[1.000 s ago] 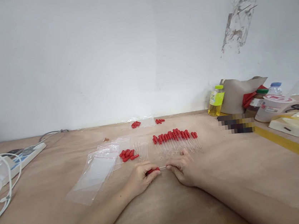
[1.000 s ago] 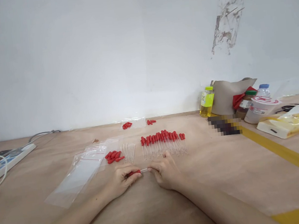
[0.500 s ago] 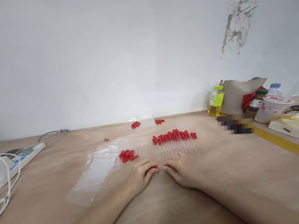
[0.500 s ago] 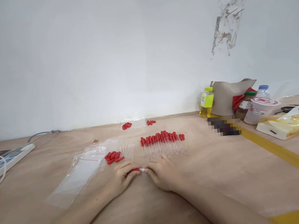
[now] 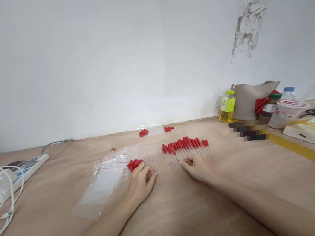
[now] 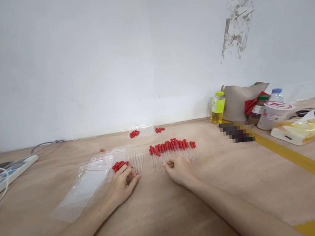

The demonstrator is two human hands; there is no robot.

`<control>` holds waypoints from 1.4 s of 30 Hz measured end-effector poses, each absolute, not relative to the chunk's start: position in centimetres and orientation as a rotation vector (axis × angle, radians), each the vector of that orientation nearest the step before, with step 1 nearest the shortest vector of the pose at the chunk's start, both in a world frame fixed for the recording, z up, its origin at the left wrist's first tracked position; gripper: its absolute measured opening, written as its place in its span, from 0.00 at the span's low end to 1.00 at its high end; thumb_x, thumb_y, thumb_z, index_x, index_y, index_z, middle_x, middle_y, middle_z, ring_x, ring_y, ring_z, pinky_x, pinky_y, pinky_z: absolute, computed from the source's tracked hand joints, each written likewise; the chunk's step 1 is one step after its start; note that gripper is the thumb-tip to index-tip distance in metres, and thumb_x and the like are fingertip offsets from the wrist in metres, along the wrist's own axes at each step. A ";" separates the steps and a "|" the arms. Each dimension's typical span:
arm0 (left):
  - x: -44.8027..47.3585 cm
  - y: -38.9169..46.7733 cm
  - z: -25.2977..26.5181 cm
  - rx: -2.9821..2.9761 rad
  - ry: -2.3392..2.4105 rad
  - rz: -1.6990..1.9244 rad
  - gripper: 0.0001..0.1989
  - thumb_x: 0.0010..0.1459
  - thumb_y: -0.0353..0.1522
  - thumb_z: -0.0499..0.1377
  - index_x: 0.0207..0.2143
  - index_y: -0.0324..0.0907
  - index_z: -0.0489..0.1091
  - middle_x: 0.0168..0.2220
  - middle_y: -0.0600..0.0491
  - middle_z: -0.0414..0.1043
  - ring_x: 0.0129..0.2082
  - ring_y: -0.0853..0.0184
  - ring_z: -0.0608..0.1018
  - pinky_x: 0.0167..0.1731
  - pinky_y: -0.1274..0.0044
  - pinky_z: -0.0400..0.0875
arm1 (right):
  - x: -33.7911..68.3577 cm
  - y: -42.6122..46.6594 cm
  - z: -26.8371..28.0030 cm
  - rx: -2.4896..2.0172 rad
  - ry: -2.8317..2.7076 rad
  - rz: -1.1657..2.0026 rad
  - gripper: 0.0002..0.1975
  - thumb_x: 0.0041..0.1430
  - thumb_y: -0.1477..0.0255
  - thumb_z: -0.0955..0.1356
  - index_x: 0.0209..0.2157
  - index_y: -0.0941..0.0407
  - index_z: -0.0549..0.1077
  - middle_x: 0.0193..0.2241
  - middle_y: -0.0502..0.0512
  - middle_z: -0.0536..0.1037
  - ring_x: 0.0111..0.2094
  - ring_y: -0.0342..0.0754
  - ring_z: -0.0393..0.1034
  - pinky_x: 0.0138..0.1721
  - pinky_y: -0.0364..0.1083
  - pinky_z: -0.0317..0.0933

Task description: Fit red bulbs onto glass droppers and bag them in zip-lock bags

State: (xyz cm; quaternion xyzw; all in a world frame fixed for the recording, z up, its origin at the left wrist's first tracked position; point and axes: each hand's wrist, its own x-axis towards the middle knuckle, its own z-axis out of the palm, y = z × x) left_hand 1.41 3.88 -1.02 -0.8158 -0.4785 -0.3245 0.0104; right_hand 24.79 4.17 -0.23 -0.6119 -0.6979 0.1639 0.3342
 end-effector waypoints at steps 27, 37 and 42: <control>-1.5 5.8 -1.2 -2.274 -1.488 -0.808 0.08 0.55 0.35 0.53 0.35 0.46 0.71 0.33 0.52 0.68 0.37 0.61 0.68 0.37 0.70 0.56 | 19.7 7.4 -0.3 -1.744 -1.879 0.070 0.11 0.53 0.64 0.61 0.27 0.54 0.70 0.25 0.50 0.76 0.30 0.45 0.68 0.40 0.48 0.44; -1.0 5.7 -0.7 -2.320 -1.452 -0.888 0.06 0.56 0.32 0.52 0.32 0.42 0.68 0.33 0.51 0.67 0.37 0.61 0.67 0.36 0.71 0.59 | 14.7 8.9 1.7 -1.921 -2.117 0.130 0.13 0.52 0.69 0.60 0.31 0.60 0.73 0.33 0.64 0.76 0.36 0.54 0.70 0.40 0.52 0.47; -1.0 5.6 -0.7 -2.398 -1.416 -0.991 0.06 0.58 0.30 0.48 0.33 0.41 0.64 0.33 0.51 0.68 0.36 0.62 0.68 0.37 0.71 0.61 | 13.5 9.5 2.5 -1.989 -2.137 0.203 0.13 0.49 0.70 0.62 0.33 0.59 0.75 0.34 0.66 0.76 0.36 0.54 0.70 0.43 0.54 0.46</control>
